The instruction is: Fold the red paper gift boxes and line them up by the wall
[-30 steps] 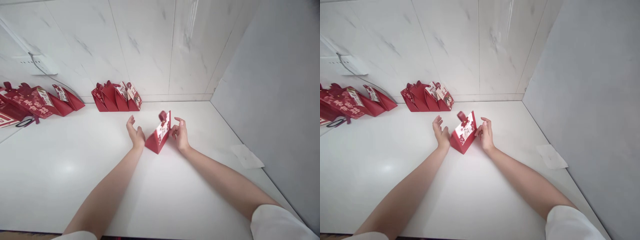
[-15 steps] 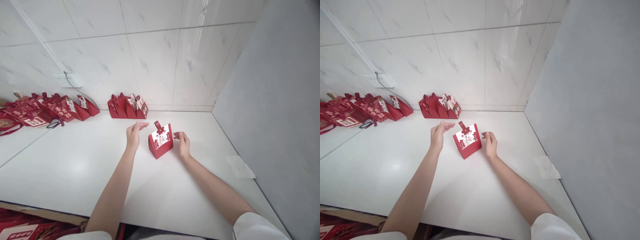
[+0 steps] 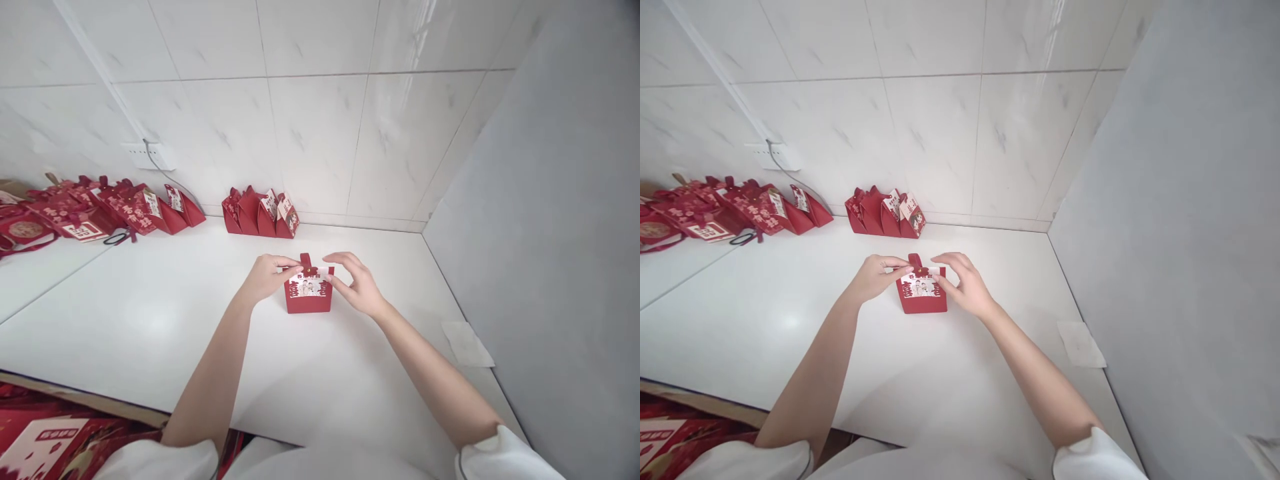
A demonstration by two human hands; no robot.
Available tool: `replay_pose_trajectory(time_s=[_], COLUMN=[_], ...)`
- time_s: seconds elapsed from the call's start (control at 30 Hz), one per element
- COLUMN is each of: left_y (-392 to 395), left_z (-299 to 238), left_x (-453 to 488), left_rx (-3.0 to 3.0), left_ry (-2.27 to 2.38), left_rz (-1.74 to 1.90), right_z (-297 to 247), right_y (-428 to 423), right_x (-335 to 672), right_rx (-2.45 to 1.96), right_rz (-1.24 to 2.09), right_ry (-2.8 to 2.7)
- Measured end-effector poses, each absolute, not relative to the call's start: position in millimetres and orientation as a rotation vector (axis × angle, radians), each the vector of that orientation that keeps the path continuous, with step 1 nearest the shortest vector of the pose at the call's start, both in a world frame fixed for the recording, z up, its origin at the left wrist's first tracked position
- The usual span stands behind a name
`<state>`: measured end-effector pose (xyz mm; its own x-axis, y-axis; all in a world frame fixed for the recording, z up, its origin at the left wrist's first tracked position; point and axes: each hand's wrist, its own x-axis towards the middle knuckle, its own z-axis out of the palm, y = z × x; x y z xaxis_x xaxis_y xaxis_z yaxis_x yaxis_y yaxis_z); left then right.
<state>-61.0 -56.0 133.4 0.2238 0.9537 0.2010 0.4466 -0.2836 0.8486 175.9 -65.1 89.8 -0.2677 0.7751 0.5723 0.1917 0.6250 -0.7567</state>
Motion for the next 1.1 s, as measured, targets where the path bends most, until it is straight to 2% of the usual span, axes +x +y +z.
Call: replay_pose_trajectory(time_s=[0.17,0.67,0.83,1.0,1.1], left_y=[-59.3,-57.7,-56.8,-57.7,-57.8], left_z=[120.8,109.4,114.9,114.6,109.8], left_x=[-58.1,-63.9,-60.7,-50.9,-46.9], left_rx=[1.681,1.571,1.682,1.833,1.893], left_ry=[1.238,1.088,1.203,1.278,1.228], left_rz=[1.005,0.965,0.931,0.849,0.876], right_z=[100.1,81.5,86.1,101.7,112.5], right_y=[-51.8,-49.0,-49.2,-47.3,-45.1], right_x=[169.2,155.6,152.1,157.7,156.7], right_rx=[-0.728,-0.746,-0.818,-0.799,-0.793], right_rz=[0.564,0.601,0.695,0.978,0.953], right_ry=[-1.945,-1.856,-1.803,-1.838,-1.951])
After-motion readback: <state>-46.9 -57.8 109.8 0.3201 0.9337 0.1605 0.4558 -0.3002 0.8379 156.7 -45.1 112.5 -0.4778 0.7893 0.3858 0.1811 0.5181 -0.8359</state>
